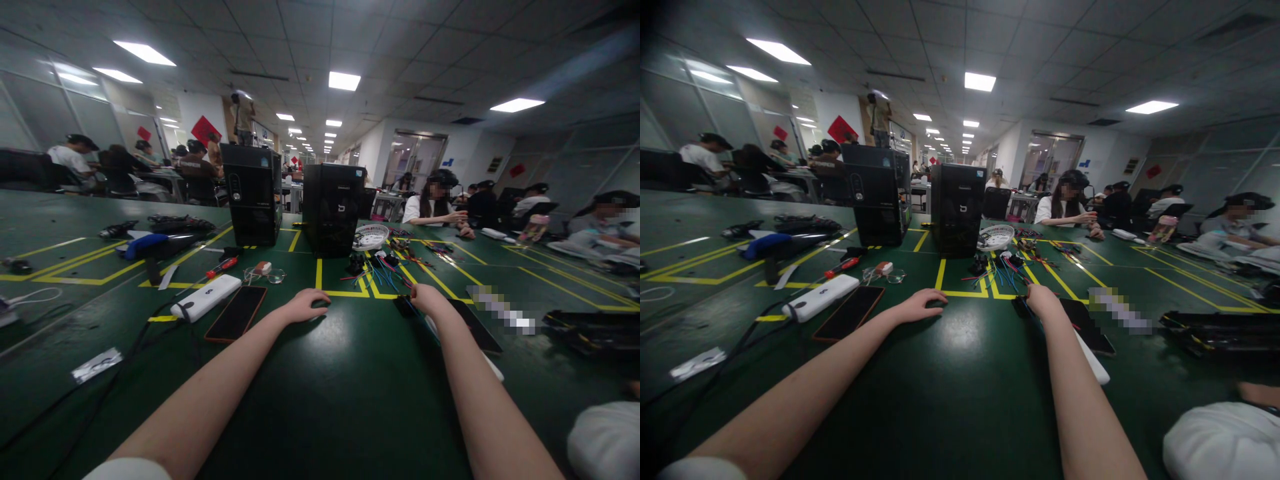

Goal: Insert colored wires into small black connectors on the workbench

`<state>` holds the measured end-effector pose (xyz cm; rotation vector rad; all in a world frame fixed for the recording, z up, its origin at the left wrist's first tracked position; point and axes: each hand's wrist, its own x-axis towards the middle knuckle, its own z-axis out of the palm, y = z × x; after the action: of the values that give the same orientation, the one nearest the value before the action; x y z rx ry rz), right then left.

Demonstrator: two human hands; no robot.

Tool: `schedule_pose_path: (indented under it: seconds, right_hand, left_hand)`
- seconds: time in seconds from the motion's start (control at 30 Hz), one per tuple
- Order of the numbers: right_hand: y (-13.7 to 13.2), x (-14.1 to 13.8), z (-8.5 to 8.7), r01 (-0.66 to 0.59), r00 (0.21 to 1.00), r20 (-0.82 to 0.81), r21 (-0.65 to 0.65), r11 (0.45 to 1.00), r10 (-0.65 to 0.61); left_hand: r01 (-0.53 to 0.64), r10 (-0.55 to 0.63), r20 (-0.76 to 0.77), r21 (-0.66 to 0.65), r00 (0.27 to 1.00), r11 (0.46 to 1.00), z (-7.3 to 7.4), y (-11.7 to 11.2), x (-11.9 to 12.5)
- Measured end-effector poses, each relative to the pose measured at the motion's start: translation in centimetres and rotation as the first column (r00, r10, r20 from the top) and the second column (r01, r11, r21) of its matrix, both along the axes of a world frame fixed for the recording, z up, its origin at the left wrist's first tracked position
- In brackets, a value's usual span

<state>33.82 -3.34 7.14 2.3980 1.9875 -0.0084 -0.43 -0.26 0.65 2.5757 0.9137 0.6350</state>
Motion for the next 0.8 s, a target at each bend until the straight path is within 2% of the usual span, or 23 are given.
schedule_pose_path:
  seconds: [0.27, 0.5, 0.7, 0.8]
  right_hand:
    - [-0.1, -2.1, -0.3, -0.075, 0.988, -0.139, -0.008, 0.997, 0.073]
    - [-0.2, -0.2, 1.0, 0.033, 0.991, -0.129, 0.12, 0.992, -0.018]
    - [-0.1, -0.5, 0.3, -0.091, 0.982, -0.157, 0.075, 0.993, 0.102]
    - [0.0, -0.7, -0.3, -0.1, 0.984, -0.14, 0.082, 0.992, 0.111]
  left_hand:
    - [0.001, -0.001, -0.002, -0.01, 1.0, 1.0, 0.1, 0.0, -0.1]
    - [0.001, -0.001, 0.009, -0.009, 1.0, 1.0, -0.1, 0.1, 0.0]
    - [0.0, 0.0, 0.006, 0.003, 1.0, 1.0, -0.3, 0.2, 0.0]
    - [-0.005, 0.005, 0.009, 0.01, 1.0, 1.0, -0.4, 0.3, 0.0]
